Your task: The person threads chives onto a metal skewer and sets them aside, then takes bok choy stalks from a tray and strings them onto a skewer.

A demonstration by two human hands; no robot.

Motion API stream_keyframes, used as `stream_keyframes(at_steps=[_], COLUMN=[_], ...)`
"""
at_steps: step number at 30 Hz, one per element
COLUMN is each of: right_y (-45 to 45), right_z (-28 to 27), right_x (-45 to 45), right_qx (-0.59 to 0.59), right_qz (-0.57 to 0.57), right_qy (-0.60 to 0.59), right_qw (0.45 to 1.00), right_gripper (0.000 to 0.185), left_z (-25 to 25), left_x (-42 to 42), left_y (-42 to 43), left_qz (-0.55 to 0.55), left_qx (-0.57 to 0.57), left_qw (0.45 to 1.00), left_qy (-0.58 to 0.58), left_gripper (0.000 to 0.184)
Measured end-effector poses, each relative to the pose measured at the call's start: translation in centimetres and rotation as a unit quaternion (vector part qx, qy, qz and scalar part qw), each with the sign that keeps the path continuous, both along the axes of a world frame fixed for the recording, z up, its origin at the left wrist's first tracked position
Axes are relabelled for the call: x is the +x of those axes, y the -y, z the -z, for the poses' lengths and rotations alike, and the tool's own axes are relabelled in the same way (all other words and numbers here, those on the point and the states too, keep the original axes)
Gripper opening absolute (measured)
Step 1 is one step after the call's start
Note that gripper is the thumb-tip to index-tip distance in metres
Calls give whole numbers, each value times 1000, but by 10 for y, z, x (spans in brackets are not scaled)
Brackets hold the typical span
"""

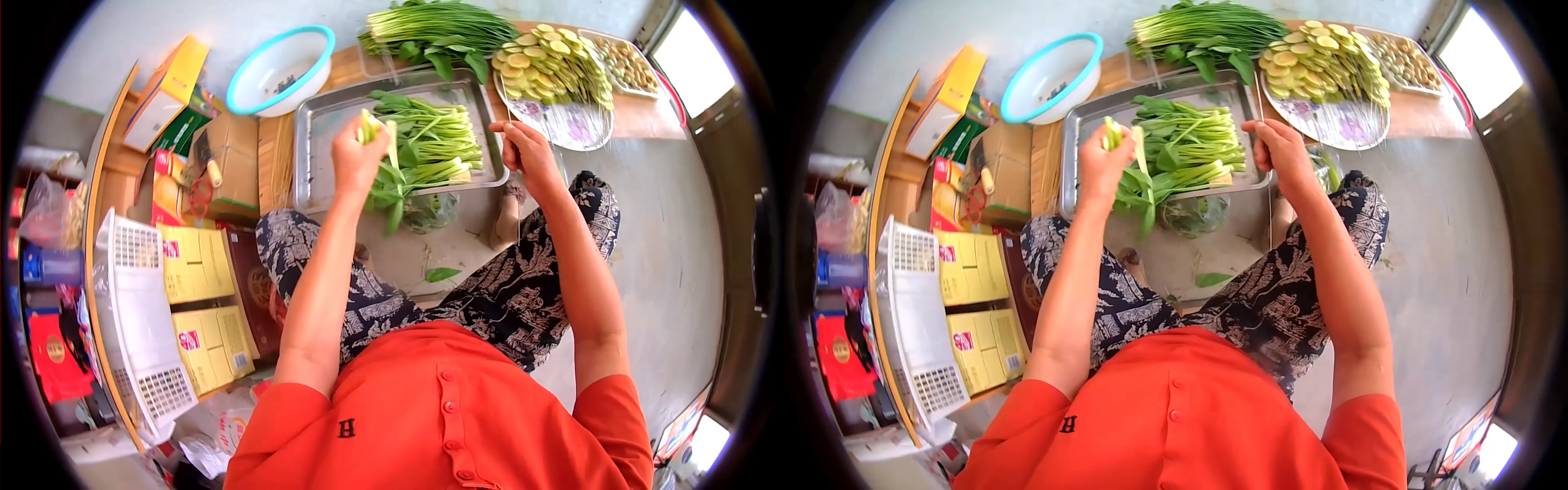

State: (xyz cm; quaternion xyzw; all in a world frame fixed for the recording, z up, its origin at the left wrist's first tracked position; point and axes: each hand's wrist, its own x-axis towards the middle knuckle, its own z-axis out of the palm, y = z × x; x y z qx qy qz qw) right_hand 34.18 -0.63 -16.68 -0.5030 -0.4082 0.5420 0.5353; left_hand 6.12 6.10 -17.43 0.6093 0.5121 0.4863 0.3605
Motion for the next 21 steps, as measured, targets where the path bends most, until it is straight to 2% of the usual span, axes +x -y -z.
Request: stream_keyframes(at_steps=[3, 5, 9, 14, 16, 19, 21], right_y=[5, 20, 70, 104, 106, 104, 103], right_z=[1, -13, -70, -98, -107, -109, -108], right_x=[-11, -27, -77, -122, -132, -145, -151], right_qx=[7, 25, 19, -13, -30, -12, -15], right_qz=[-8, -21, -98, -192, -208, -202, -203], right_qy=[59, 109, 126, 115, 88, 139, 130], right_qw=[998, 993, 987, 975, 974, 969, 970], right_gripper=[29, 31, 30, 31, 28, 28, 29], left_z=[-47, -63, -65, -58, -59, -61, -65], left_x=[-26, -38, -52, -54, -52, -51, -52], left_y=[14, 25, 42, 54, 60, 67, 71], left_qz=[-8, -41, -50, -44, -43, -34, -33], left_qx=[-42, -60, -83, -90, -88, -57, -50], left_qw=[987, 979, 965, 968, 967, 965, 966], left_qy=[158, 192, 245, 231, 234, 253, 253], left_gripper=[13, 12, 15, 15, 15, 16, 16])
